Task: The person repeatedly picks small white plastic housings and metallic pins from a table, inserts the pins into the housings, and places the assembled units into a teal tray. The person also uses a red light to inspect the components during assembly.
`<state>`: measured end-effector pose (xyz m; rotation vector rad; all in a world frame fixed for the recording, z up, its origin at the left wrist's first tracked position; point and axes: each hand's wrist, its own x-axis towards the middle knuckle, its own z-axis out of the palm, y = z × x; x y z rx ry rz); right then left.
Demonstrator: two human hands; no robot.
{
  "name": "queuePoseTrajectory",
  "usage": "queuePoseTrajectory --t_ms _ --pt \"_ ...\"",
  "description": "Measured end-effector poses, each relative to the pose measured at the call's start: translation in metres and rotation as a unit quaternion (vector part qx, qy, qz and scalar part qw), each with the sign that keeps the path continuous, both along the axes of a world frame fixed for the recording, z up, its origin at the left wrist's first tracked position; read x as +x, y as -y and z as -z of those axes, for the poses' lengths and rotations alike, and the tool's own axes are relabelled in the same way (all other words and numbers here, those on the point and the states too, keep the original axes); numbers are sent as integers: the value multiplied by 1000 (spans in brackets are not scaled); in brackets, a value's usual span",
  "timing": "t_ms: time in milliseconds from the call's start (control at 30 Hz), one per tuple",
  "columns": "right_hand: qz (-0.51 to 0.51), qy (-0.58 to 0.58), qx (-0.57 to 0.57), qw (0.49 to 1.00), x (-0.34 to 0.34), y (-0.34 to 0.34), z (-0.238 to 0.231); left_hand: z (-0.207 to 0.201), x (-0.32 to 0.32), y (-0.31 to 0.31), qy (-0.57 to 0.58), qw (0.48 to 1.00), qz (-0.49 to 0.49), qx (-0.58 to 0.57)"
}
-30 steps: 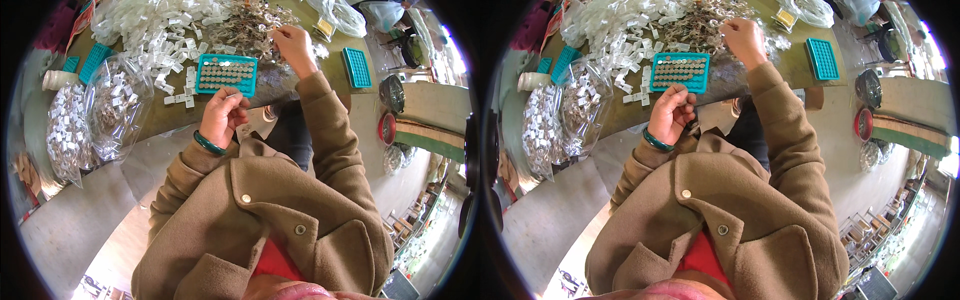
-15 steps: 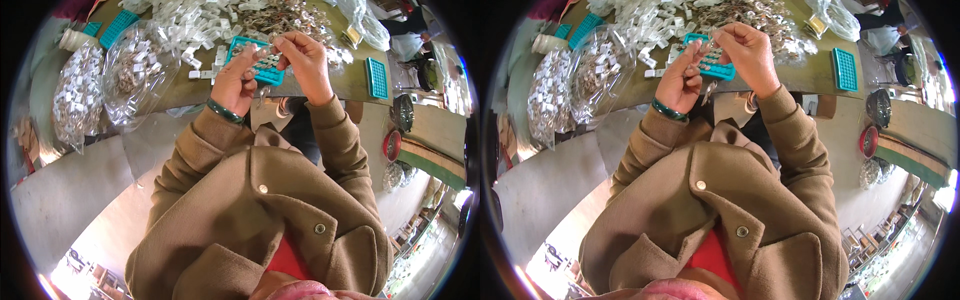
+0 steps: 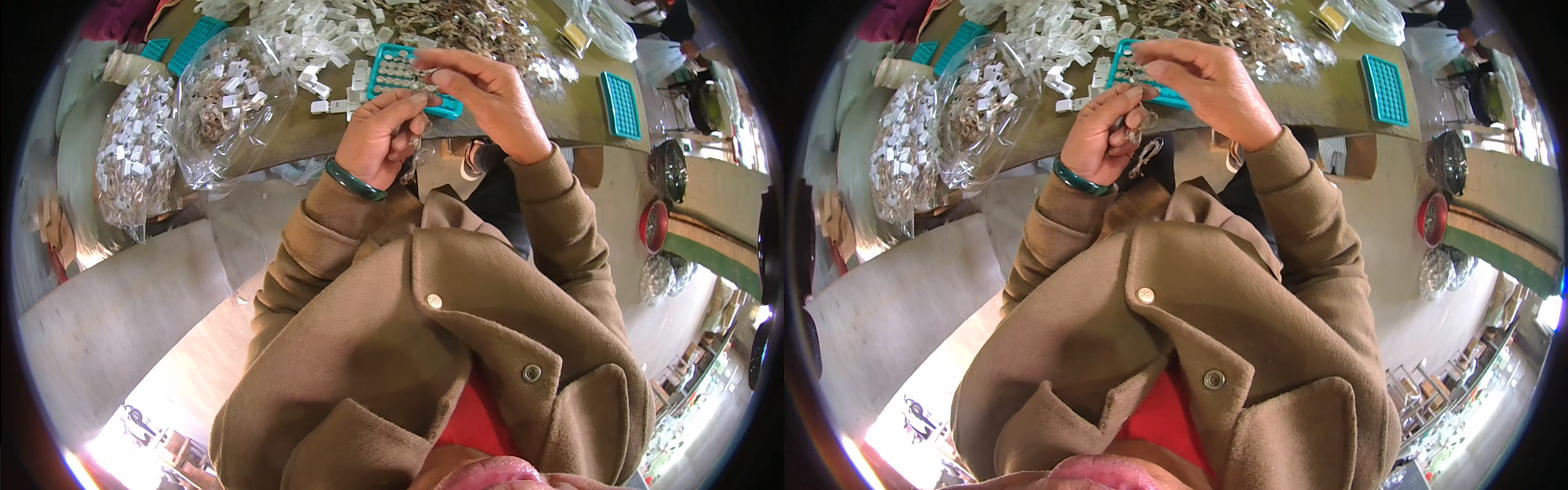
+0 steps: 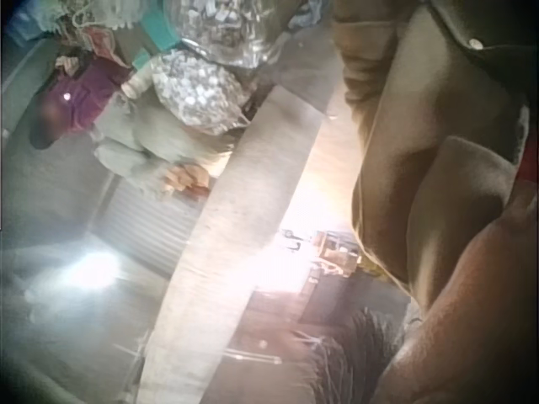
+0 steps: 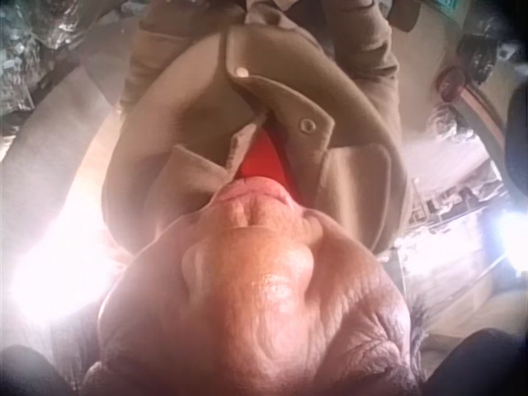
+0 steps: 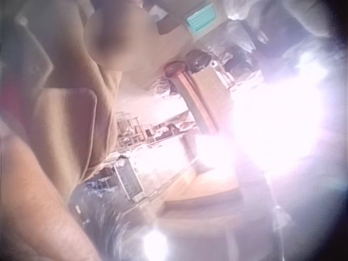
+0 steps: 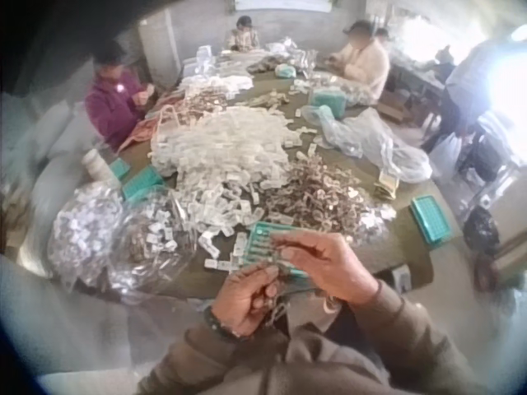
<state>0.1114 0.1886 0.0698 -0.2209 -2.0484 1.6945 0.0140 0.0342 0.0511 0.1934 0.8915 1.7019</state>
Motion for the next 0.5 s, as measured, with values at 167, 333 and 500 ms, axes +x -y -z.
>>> queuePoseTrajectory --t_ms 167,333,500 --pt "-25 56 -28 998 19 -1 2 0 7 6 23 998 52 -29" --pt "24 22 40 999 32 5 13 2 8 14 57 997 38 -45" --pt "117 1 -96 988 36 26 33 8 24 10 22 994 -68 -84"
